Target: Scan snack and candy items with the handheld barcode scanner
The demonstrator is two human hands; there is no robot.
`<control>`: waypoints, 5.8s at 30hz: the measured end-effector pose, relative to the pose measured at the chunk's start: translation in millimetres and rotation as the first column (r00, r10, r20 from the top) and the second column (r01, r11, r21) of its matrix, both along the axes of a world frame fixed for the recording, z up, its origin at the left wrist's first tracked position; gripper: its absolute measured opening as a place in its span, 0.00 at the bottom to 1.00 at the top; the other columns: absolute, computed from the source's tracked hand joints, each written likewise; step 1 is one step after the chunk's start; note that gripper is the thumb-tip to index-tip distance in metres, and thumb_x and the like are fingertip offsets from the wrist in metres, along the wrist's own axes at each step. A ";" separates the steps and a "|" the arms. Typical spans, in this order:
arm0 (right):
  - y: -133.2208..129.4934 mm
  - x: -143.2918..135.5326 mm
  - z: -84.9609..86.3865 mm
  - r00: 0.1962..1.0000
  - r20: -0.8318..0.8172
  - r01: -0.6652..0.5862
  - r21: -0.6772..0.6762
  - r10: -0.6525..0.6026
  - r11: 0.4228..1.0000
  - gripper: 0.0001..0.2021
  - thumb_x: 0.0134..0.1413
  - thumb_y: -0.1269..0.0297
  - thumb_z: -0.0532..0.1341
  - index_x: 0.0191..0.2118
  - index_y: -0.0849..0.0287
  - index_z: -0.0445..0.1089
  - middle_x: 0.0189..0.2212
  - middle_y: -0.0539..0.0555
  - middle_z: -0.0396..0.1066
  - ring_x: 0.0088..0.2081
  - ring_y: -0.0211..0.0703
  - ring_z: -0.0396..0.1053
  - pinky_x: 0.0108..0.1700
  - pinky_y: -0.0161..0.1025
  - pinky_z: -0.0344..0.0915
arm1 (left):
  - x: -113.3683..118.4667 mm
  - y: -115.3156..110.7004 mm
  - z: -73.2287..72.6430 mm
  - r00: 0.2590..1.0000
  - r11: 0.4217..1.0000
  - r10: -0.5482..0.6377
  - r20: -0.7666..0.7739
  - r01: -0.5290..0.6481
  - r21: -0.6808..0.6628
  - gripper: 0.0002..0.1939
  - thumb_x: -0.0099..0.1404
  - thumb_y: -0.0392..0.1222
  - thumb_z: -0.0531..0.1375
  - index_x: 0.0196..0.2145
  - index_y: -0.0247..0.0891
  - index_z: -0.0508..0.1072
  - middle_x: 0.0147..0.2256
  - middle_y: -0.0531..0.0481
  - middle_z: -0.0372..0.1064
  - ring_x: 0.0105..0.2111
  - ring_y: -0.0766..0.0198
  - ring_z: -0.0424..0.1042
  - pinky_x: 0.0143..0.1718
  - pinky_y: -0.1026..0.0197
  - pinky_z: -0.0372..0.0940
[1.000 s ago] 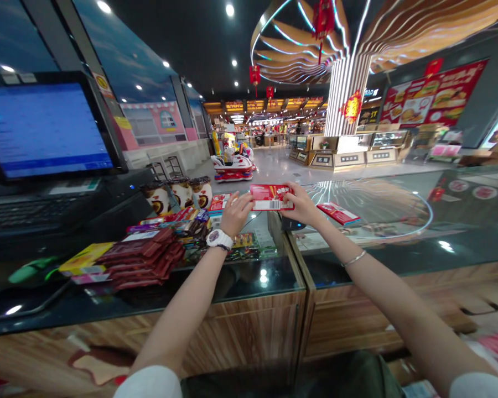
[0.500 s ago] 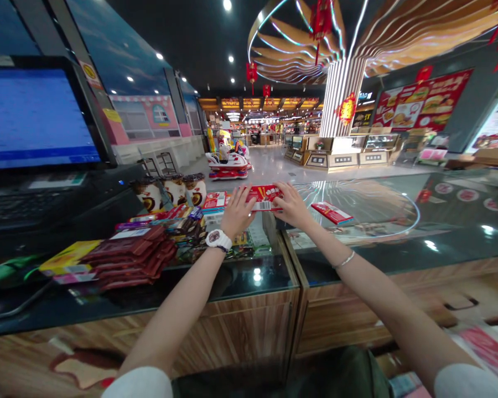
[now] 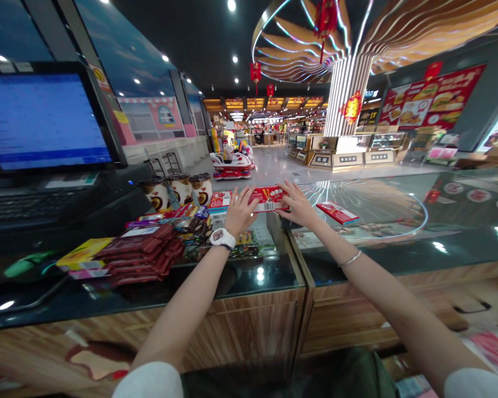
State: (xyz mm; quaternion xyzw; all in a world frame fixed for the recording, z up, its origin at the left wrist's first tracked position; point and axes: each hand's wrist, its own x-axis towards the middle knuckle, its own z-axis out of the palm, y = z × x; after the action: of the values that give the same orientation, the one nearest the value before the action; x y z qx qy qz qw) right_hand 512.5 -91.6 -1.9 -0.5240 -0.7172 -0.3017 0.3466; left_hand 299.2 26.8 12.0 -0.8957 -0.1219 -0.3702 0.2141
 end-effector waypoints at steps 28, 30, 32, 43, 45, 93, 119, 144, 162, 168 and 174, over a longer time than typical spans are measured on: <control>-4.5 90.6 -49.7 0.989 -0.120 -0.138 -0.542 0.086 0.829 0.35 0.48 0.80 0.57 0.63 0.52 0.65 0.55 0.59 0.69 0.57 0.51 0.69 0.60 0.51 0.65 | -3.7 14.1 -7.1 0.993 0.986 0.111 -0.042 -0.115 -0.118 0.11 0.61 0.38 0.63 0.42 0.39 0.75 0.66 0.40 0.59 0.65 0.46 0.59 0.69 0.37 0.48; -5.3 90.5 -48.6 0.991 -0.099 -0.125 -0.534 0.085 0.836 0.35 0.47 0.81 0.57 0.62 0.52 0.66 0.54 0.59 0.69 0.56 0.51 0.69 0.59 0.51 0.66 | -4.4 13.6 -6.1 0.993 0.985 0.114 -0.035 -0.118 -0.126 0.10 0.61 0.39 0.63 0.42 0.39 0.75 0.65 0.40 0.59 0.65 0.46 0.60 0.69 0.38 0.49; -6.6 90.8 -47.6 0.992 -0.083 -0.123 -0.531 0.093 0.839 0.35 0.47 0.81 0.57 0.62 0.52 0.67 0.54 0.60 0.68 0.55 0.51 0.69 0.58 0.52 0.66 | -4.8 13.1 -5.2 0.992 0.984 0.120 -0.032 -0.123 -0.129 0.10 0.60 0.38 0.63 0.41 0.39 0.75 0.65 0.40 0.59 0.65 0.46 0.59 0.69 0.38 0.48; -13.9 68.3 -36.5 0.990 -0.088 -0.135 -0.458 0.107 0.879 0.37 0.50 0.82 0.53 0.67 0.52 0.57 0.57 0.61 0.65 0.60 0.52 0.65 0.61 0.55 0.63 | -7.1 19.6 -6.3 0.984 0.977 0.174 0.040 -0.167 -0.131 0.09 0.61 0.39 0.62 0.40 0.40 0.74 0.65 0.41 0.61 0.64 0.46 0.60 0.68 0.36 0.49; -13.9 64.9 -34.0 0.983 -0.139 -0.164 -0.407 0.116 0.899 0.36 0.54 0.79 0.53 0.68 0.52 0.54 0.59 0.61 0.62 0.61 0.52 0.64 0.62 0.56 0.63 | -7.3 20.8 -6.2 0.982 0.975 0.180 0.057 -0.170 -0.140 0.09 0.61 0.39 0.62 0.40 0.40 0.74 0.65 0.41 0.61 0.64 0.46 0.61 0.69 0.36 0.49; -36.7 16.3 -9.3 0.980 -0.102 0.111 -0.446 -0.174 0.888 0.14 0.61 0.52 0.58 0.44 0.56 0.71 0.32 0.55 0.78 0.33 0.49 0.75 0.31 0.37 0.59 | -7.9 31.4 -15.3 0.969 0.941 0.248 0.022 -0.235 -0.245 0.11 0.58 0.39 0.64 0.41 0.41 0.74 0.64 0.41 0.62 0.64 0.45 0.61 0.69 0.36 0.47; -22.7 56.3 -25.8 0.992 -0.122 -0.073 -0.335 0.034 0.939 0.29 0.47 0.78 0.56 0.57 0.57 0.69 0.56 0.61 0.72 0.59 0.58 0.67 0.62 0.59 0.60 | -6.5 33.8 -17.7 0.966 0.950 0.251 0.056 -0.235 -0.207 0.09 0.59 0.40 0.64 0.39 0.42 0.74 0.63 0.43 0.63 0.62 0.46 0.63 0.69 0.37 0.48; -6.8 89.1 -49.7 0.918 -0.395 -0.222 -0.427 0.040 0.877 0.32 0.38 0.82 0.56 0.50 0.51 0.77 0.50 0.50 0.78 0.56 0.51 0.73 0.60 0.51 0.67 | -1.3 23.3 -11.9 0.973 0.942 0.230 0.031 -0.215 -0.257 0.10 0.60 0.42 0.65 0.39 0.40 0.74 0.63 0.41 0.63 0.63 0.47 0.61 0.69 0.41 0.46; 19.8 -18.0 -15.7 0.877 -0.441 -0.301 -0.193 0.191 0.934 0.35 0.48 0.72 0.58 0.65 0.55 0.60 0.64 0.58 0.63 0.65 0.51 0.60 0.68 0.55 0.54 | -3.1 -0.5 2.9 0.925 0.886 0.307 0.222 -0.193 -0.422 0.15 0.56 0.48 0.69 0.37 0.38 0.73 0.55 0.38 0.66 0.55 0.46 0.67 0.56 0.49 0.63; 65.8 -55.3 -17.0 0.792 -0.556 -0.416 -0.188 0.252 0.890 0.37 0.44 0.71 0.59 0.64 0.56 0.58 0.66 0.58 0.60 0.67 0.52 0.57 0.69 0.55 0.51 | -13.1 11.3 6.7 0.882 0.824 0.370 0.290 -0.168 -0.541 0.13 0.56 0.46 0.69 0.29 0.39 0.69 0.50 0.40 0.67 0.52 0.51 0.68 0.56 0.53 0.63; 107.3 -87.6 -17.3 0.723 -0.642 -0.458 -0.169 0.255 0.873 0.37 0.41 0.71 0.61 0.62 0.58 0.58 0.64 0.61 0.61 0.66 0.54 0.59 0.68 0.55 0.53 | -29.9 27.1 12.5 0.823 0.739 0.507 0.255 -0.263 -0.621 0.16 0.56 0.50 0.69 0.32 0.40 0.68 0.46 0.41 0.68 0.48 0.51 0.70 0.52 0.53 0.64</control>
State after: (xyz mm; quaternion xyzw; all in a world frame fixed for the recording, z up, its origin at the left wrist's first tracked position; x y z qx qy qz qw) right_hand 424.9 15.7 -19.2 -0.4902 -0.6962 0.0728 0.5194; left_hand 269.3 53.9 24.5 -0.7735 -0.4537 -0.4422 -0.0148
